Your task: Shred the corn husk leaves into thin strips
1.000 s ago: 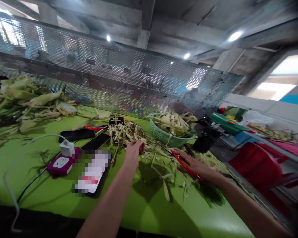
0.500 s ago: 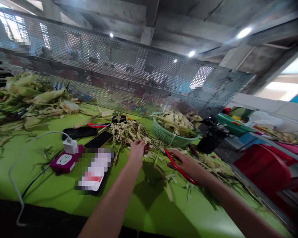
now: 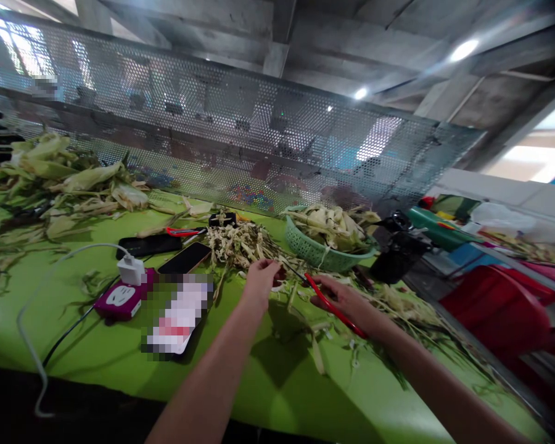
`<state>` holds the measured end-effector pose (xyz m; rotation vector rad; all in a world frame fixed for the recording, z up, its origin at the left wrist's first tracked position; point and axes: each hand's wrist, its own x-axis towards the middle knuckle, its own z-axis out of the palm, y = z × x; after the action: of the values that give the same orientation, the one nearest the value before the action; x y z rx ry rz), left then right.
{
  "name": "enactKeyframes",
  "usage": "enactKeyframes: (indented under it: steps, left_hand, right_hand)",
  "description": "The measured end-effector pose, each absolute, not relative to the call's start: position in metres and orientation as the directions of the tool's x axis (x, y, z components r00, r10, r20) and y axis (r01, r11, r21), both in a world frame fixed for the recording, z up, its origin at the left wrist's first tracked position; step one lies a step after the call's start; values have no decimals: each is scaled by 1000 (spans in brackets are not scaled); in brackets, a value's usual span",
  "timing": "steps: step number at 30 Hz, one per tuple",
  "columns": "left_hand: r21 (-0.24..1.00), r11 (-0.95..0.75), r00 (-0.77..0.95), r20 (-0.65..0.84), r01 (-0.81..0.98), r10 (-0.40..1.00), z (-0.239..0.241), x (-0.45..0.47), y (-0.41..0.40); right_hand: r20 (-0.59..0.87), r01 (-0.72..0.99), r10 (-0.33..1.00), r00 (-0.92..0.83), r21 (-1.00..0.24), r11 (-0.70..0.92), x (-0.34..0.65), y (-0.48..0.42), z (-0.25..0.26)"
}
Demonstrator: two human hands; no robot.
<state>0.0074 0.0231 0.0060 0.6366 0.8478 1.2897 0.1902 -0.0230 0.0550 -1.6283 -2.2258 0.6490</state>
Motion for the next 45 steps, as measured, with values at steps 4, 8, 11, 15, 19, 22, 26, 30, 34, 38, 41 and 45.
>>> enactKeyframes:
  steps: [4,8,11,15,19,22,26,30,34,38,41,45]
  left_hand:
    - [816,186,61,-182,-548,981,6,7,24]
    - [831,158,58,-151,-533,987,6,7,23]
    - [842,140,63,-125,-521,990,6,8,23]
    - [851,128,60,-114,-510,992,6,7,23]
    - [859,122,56,-108,-498,993,7,5,22]
    - [854,101,43,-92,-510,995,8,3,22]
    - [847,96,24,-98,-523,995,9,3,21]
    - [860,83,-3,-98,-503,995,9,6,20]
    - [865,58,-16,-76,-498,997,9,10,17]
    - [869,35,-36,-61,-494,998,9,14,16]
    - [874,33,-46,-63,-485,997,9,16,16]
    - [916,58,17,-56,-396,998,9,14,17]
  right_hand:
    - [-21,785,949,-316,-568,249,189,-22,53]
    - [-17,777,951,-308,-581,241,195,-19,48]
    - [-21,761,955,-296,-610,222,196,-20,49]
    - [-60,739,963,-261,-654,159,194,-24,55]
    - [38,792,972,-232,-573,211,210,-16,50]
    - [125,906,978,-167,-371,203,235,-6,37]
    - [49,969,978,-203,-131,208,258,-3,29]
    - [184,973,972,-147,-149,175,237,-8,44]
    - [257,722,938,-231,-602,342,183,-1,55]
    - [290,562,936,-199,-749,351,147,14,45]
    - [353,555,927,-131,-748,363,145,21,36]
    - [345,622,917,-200,-678,391,158,22,36]
